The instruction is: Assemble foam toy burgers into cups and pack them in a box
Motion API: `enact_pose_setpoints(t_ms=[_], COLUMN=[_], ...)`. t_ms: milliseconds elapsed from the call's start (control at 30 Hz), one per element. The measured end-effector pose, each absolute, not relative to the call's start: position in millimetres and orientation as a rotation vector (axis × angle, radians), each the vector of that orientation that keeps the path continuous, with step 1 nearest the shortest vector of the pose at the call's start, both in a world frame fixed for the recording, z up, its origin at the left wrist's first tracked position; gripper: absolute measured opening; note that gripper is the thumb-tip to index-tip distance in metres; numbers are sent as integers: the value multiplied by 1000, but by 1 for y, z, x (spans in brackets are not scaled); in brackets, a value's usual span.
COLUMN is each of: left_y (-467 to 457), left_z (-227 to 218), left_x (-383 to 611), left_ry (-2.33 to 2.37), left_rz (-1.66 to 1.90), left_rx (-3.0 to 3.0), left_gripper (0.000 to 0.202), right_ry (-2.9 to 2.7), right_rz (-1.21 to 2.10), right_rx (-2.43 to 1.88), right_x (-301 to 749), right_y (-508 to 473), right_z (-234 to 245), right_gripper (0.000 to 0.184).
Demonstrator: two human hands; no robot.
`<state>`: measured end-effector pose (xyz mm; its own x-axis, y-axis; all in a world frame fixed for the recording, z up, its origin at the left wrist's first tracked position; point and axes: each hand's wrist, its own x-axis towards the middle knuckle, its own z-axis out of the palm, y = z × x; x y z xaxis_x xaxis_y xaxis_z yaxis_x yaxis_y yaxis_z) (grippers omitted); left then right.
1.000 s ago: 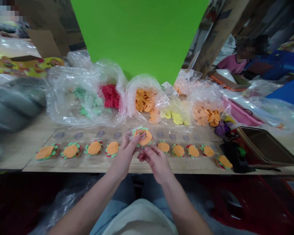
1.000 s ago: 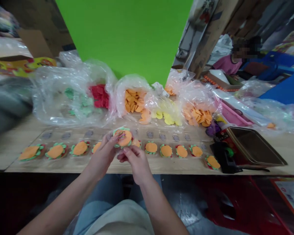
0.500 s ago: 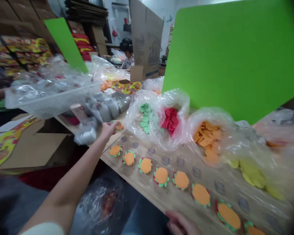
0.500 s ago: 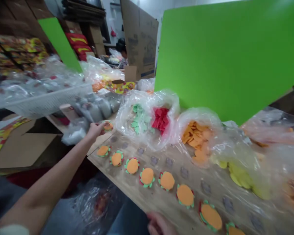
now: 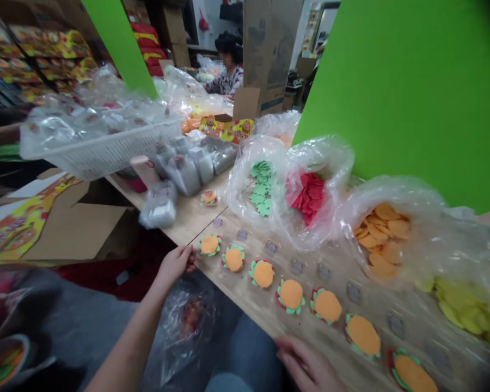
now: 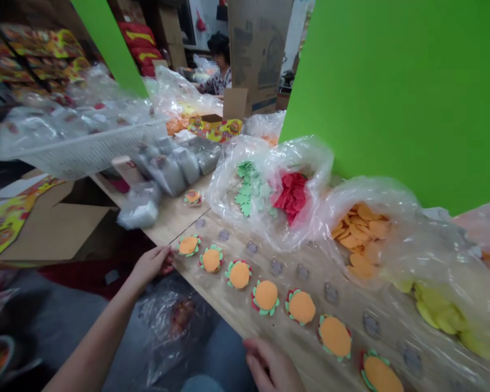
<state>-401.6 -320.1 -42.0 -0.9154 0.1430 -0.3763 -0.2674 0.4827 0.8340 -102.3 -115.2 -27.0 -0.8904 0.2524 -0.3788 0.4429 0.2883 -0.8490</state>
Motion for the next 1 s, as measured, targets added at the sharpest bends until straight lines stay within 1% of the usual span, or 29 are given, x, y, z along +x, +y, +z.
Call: enact_pose_setpoints(t_ms=[133,233,300,367,400,500,567,600,667,733,800,867,933,1000], left_y=[-316,-314,-320,-330,-336,-345,-342,-339,-328,-317,-306,-296,-284,-273], left_z=[-53,-46,-36,-22,-15,6,15,17,18,18,20,25,33,41], left_x=[-388,-387,-382,-372,-366,-346,-333,-328,-320,-317,-314,-310,-304,-296], left_ry=[2219,2142,2061,1940,1859,1619,1522,1490,1442,1412,1391,1378,1354,1318], left_rz=[1573,1708,1793,1855,1863,1770,1649,1600,1531,1502,1487,1466,1426,1380], left_rx=[-146,-159,-149,-116,-91,-12,11,6,-9,-6,19,32,43,66], left_gripper=[22,20,19,19,19,20,21,21,20,19,18,20,23,26], right_ry=[2498,2530,2522,2445,2359,1865,1552,1490,1531,1724,2012,2426,2875,3142], right_rz=[-1630,-1637,-1710,-1911,-2072,-2595,-2687,-2711,-2769,-2791,-2698,-2494,-2096,-1587], right_rx=[360,274,272,330,384,621,728,739,723,698,641,454,74,-302], right_x=[-121,-125,-132,-150,-165,-218,-247,-256,-260,-248,-227,-202,-176,-152], right_y=[-132,-140,-142,-143,-143,-137,-130,-126,-118,-112,-109,-108,-108,-108], right_z=[-5,6,10,14,16,19,18,16,13,14,21,33,45,50], right_gripper=[24,25,23,23,25,34,37,36,37,41,43,42,48,56])
